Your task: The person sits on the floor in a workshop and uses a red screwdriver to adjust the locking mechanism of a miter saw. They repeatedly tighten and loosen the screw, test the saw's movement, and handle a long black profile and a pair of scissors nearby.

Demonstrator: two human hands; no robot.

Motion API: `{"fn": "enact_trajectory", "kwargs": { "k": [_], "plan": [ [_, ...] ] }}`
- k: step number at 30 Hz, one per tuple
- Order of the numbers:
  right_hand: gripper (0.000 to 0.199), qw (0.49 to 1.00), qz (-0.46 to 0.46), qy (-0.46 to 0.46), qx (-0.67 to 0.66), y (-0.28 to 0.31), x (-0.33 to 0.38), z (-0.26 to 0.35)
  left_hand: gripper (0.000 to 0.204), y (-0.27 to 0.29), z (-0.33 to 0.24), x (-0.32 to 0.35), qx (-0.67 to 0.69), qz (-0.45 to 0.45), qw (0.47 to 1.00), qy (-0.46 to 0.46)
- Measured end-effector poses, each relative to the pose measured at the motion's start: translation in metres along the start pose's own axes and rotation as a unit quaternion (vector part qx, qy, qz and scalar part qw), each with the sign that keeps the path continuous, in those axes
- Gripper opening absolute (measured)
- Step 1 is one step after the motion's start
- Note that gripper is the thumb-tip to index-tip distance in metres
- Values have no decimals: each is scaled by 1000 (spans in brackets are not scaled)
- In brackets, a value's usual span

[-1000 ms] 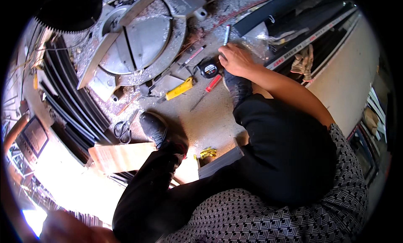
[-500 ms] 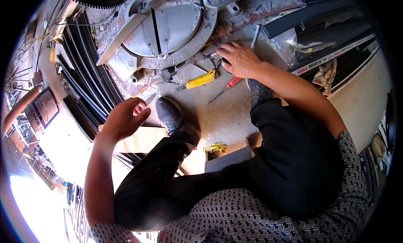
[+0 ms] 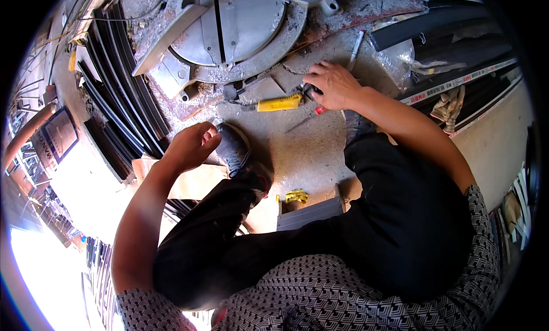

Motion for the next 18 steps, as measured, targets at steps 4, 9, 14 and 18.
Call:
{"fn": "enact_trajectory", "kwargs": {
  "k": [4, 9, 14, 18],
  "plan": [
    [29, 999, 45, 4, -28, -12, 9, 1, 33, -5, 4, -15, -22, -6, 1000, -7],
    [27, 999, -20, 23, -39, -5, 11, 6, 34, -20, 7, -57, 14, -48, 999, -3],
    [26, 995, -75, 17, -57, -3, 14, 1, 49, -67, -24, -68, -3, -40, 999, 13],
    [24, 995, -78, 28, -56, -3, 16, 0, 55, -89, -51, -65, -54, -160, 983, -66]
  ]
}}
Point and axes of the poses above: each hand's wrist, its own x-axis away from the middle knuckle, its own y-axis out of the back of the hand, z = x × y, the point moved 2 cm from there along -x, towards the middle knuckle, and after that the axes turned 10 degrees about y, right-handed, at the moved point
